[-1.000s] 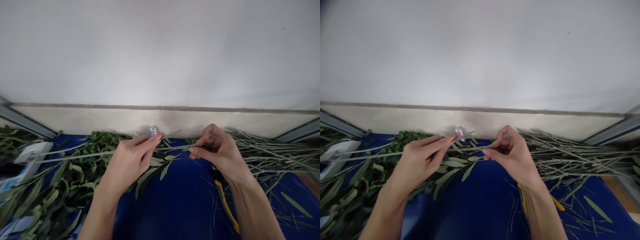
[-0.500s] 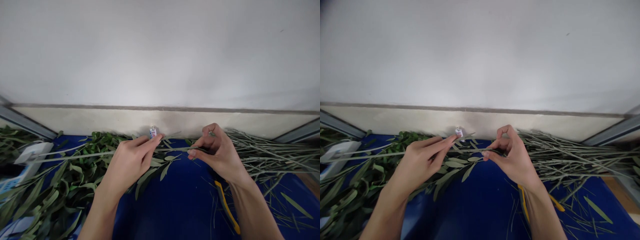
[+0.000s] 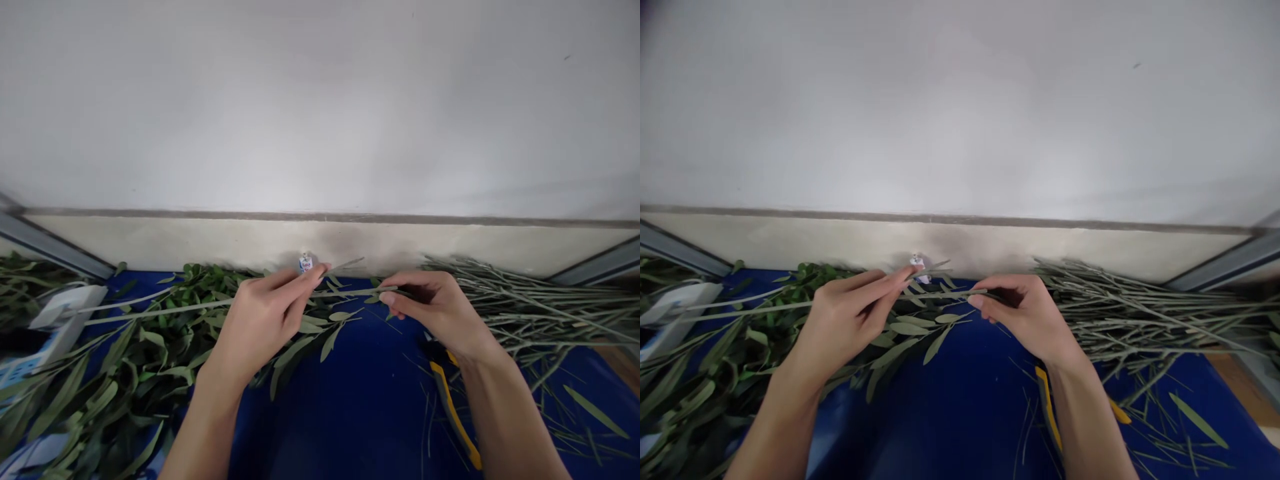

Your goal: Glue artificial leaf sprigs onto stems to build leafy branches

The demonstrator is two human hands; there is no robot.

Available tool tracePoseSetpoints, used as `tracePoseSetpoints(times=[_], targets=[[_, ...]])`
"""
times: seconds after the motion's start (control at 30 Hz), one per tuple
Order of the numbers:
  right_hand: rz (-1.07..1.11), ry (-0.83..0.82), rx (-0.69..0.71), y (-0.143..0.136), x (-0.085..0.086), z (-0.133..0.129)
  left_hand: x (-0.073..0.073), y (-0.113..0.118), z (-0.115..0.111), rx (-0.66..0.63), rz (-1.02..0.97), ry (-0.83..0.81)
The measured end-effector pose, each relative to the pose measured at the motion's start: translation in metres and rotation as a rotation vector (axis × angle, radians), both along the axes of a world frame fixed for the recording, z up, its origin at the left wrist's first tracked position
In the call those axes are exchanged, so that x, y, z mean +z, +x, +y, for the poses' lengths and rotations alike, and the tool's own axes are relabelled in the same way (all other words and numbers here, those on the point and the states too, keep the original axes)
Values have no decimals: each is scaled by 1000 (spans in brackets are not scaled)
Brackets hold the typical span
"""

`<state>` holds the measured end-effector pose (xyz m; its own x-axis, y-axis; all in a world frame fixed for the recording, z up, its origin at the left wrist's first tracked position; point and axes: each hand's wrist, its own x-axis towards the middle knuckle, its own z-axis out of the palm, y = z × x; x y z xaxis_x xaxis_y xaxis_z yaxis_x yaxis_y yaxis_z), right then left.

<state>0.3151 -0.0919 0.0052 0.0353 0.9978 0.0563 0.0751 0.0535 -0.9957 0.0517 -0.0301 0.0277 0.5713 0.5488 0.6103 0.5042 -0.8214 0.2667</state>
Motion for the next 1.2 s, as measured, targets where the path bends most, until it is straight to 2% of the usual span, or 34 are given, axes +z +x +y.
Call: tracePoseSetpoints(times=[0.23,0.63,1.2], targets=[[-6,-7,52,3,0,2,-3,-2,1,12,2,21],[-136,39,-7,-2,0,1,-3,0,2,17,80,72],[-179,81,35,-6,-2,1,-3,-5,3,-14,125,34]])
